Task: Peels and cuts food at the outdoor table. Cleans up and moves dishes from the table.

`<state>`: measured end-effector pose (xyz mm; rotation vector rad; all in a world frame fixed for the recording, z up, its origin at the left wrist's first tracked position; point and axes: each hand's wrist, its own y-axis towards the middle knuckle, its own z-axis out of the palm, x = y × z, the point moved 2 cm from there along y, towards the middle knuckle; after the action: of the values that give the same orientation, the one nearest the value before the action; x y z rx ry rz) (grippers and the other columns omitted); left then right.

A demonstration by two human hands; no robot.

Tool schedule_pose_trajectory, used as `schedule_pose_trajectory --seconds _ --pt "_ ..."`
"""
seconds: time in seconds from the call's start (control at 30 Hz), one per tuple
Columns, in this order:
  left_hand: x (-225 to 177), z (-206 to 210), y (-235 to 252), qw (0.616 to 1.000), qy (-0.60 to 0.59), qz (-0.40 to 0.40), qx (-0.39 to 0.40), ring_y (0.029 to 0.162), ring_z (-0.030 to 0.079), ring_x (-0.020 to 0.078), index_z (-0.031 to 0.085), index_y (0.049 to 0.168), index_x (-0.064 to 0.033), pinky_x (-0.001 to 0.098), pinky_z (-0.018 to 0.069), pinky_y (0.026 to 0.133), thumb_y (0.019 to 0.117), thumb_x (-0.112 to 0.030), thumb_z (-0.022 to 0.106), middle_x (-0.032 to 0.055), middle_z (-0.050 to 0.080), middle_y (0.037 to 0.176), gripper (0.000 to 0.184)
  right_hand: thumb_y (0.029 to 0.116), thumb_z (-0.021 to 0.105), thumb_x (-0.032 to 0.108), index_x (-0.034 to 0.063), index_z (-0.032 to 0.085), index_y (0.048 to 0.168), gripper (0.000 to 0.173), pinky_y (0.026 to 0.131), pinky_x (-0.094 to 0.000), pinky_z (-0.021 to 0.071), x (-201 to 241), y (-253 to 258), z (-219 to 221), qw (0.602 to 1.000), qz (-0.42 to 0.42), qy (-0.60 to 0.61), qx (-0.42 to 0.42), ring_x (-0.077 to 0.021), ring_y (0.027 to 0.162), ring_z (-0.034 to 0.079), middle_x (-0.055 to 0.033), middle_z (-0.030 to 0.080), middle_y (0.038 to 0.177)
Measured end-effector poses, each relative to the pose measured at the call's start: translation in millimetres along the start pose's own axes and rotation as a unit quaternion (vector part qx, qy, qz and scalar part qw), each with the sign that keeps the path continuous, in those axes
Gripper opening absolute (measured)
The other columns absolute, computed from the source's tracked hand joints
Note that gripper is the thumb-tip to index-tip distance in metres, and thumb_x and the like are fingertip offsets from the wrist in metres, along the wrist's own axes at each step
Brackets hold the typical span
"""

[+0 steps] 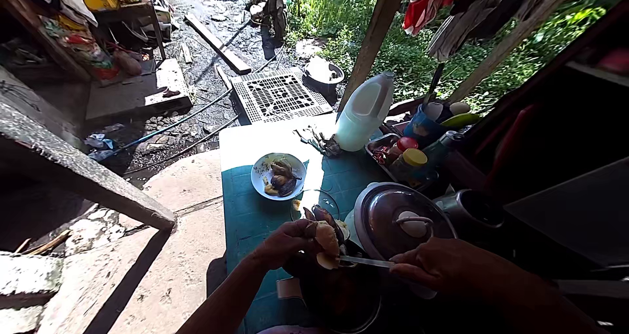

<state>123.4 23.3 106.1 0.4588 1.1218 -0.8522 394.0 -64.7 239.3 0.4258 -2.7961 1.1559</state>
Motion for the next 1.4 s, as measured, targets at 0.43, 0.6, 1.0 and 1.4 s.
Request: schedule_pose_trajectory --seconds 0.43,0.6,1.0,1.4 --pt "13.9 -27.2 -9.7 0.970 -0.183 -0.034 -0.158 0.093 0.073 0.0190 0.060 0.118 -0.0002 0.0361 0.0594 0.090 0.0974 0.006 0.051 0.0117 0.073 0.101 0.023 0.1066 0.034 0.061 0.0041 0.070 0.105 0.068 0.077 -0.0598 0.0510 6.3 -15.2 28.0 0.994 0.078 -0.009 0.081 -0.0409 0.093 0.070 -0.0211 0.070 0.090" --pt "18.8 -63.9 -35.8 0.940 -0.224 0.014 -0.256 0.088 0.074 0.0190 0.062 0.115 -0.0012 0.0342 0.0609 0.084 0.1003 0.003 0.047 0.0129 0.074 0.099 0.022 0.1077 0.035 0.058 0.0045 0.072 0.109 0.064 0.075 -0.0629 0.0514 16.9 -26.1 35.8 0.998 0.039 0.039 0.009 -0.0441 0.090 0.070 -0.0227 0.071 0.089" --pt "104.0 -119.4 -99.6 0.869 0.073 -0.042 -0.488 0.123 0.062 0.0217 0.037 0.149 0.0053 0.0361 0.0514 0.105 0.0989 -0.014 0.063 0.0207 0.059 0.138 0.060 0.1085 0.036 0.055 0.0083 0.071 0.129 0.062 0.082 -0.0684 0.0513 42.3 13.6 46.3 0.999 0.004 0.039 0.002 -0.0485 0.097 0.071 -0.0257 0.074 0.101" --pt "103.5 -84.4 -108.0 0.861 0.249 -0.065 -0.439 0.110 0.067 0.0210 0.059 0.124 0.0066 0.0342 0.0535 0.099 0.0867 -0.015 0.076 0.0183 0.067 0.122 0.046 0.1084 0.038 0.049 0.0070 0.056 0.148 0.061 0.069 -0.0595 0.0575 90.1 67.9 29.1 0.967 -0.092 0.002 -0.236 -0.0427 0.080 0.074 -0.0216 0.075 0.094"
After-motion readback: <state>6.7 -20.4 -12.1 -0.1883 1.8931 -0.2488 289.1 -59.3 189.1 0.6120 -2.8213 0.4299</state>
